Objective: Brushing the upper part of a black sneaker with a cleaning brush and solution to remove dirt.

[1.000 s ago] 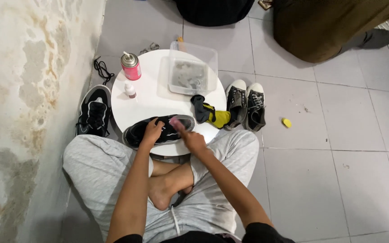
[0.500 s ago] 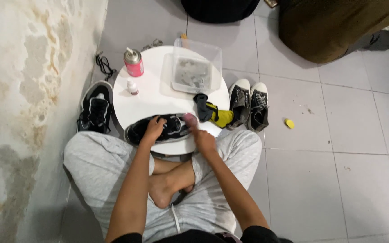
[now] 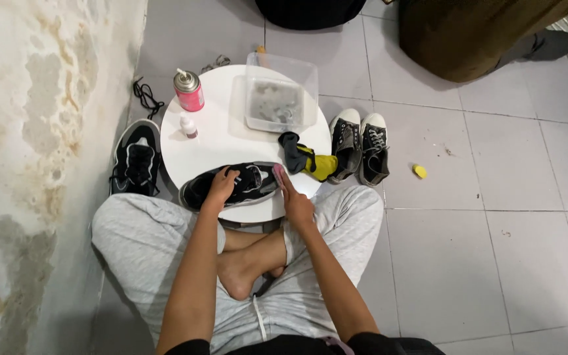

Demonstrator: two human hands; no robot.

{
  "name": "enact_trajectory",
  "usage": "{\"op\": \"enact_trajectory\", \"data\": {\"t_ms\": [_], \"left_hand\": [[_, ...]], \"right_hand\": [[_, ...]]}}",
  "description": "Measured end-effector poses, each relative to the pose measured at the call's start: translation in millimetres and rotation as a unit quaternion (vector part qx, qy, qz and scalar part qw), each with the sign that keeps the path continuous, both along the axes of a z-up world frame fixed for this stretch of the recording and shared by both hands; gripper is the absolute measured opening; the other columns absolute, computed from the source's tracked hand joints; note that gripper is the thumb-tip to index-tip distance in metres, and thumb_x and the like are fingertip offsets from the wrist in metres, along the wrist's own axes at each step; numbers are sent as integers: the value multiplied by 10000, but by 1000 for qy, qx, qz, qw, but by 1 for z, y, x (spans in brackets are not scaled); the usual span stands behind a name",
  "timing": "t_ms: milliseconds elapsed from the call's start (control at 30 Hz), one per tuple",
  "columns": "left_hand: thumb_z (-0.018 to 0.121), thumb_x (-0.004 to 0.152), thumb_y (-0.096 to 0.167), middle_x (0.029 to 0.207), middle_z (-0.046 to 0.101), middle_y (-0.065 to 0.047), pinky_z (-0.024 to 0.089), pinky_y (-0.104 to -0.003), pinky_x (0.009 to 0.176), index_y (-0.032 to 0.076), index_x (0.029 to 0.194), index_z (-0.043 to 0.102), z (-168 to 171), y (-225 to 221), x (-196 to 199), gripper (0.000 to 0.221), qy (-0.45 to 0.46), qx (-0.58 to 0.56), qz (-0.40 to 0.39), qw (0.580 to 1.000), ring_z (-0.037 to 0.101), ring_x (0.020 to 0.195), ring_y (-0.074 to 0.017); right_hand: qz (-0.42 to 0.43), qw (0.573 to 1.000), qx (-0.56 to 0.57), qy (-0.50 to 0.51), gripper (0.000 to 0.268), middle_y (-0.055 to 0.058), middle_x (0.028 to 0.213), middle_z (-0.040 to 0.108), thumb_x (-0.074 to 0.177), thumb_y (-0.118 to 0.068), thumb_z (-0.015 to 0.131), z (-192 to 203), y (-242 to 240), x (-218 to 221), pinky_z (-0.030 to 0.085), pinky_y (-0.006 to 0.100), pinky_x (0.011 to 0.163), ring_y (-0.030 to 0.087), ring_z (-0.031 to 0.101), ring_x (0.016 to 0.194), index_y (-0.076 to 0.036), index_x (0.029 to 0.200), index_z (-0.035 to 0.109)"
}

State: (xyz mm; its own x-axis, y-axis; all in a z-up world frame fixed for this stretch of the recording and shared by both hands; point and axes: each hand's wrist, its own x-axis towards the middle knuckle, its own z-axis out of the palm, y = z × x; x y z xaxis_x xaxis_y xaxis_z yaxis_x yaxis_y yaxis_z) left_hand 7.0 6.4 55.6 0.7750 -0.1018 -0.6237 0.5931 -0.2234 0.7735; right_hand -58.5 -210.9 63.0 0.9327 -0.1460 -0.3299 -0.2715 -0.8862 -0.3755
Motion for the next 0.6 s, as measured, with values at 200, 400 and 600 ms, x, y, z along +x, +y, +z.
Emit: {"op": "enact_trajectory", "data": {"t_ms": [200, 400, 600], "left_hand": [[480, 1003, 483, 1631, 267, -272, 329, -568, 1183, 26, 1603, 293, 2, -1, 0, 777, -3, 0, 7, 1000, 298, 1495, -410], [483, 992, 500, 1626, 276, -279, 332, -565, 1185, 26, 1597, 307, 2, -3, 4, 788, -6, 0, 15, 1000, 309, 1490, -416], [489, 994, 496, 1621, 293, -273, 343, -539, 1183, 27, 1588, 324, -3, 0, 5, 775, 0, 12, 10, 1000, 312, 1492, -403]], "right_hand": [[93, 996, -5, 5, 537, 155, 1007, 776, 1052, -468, 427, -22, 12, -13, 596, 497, 850, 364, 755, 952, -564, 1553, 259], [24, 999, -26, 19, 484, 246, 1018, 761, 1065, -320, 302, 3, 40, -4, 580, 531, 889, 407, 752, 967, -341, 1533, 421], [11, 997, 23, -67, 585, 225, 877, 759, 1066, -271, 404, -26, 4, 6, 602, 525, 819, 433, 748, 865, -429, 1608, 252]]}}
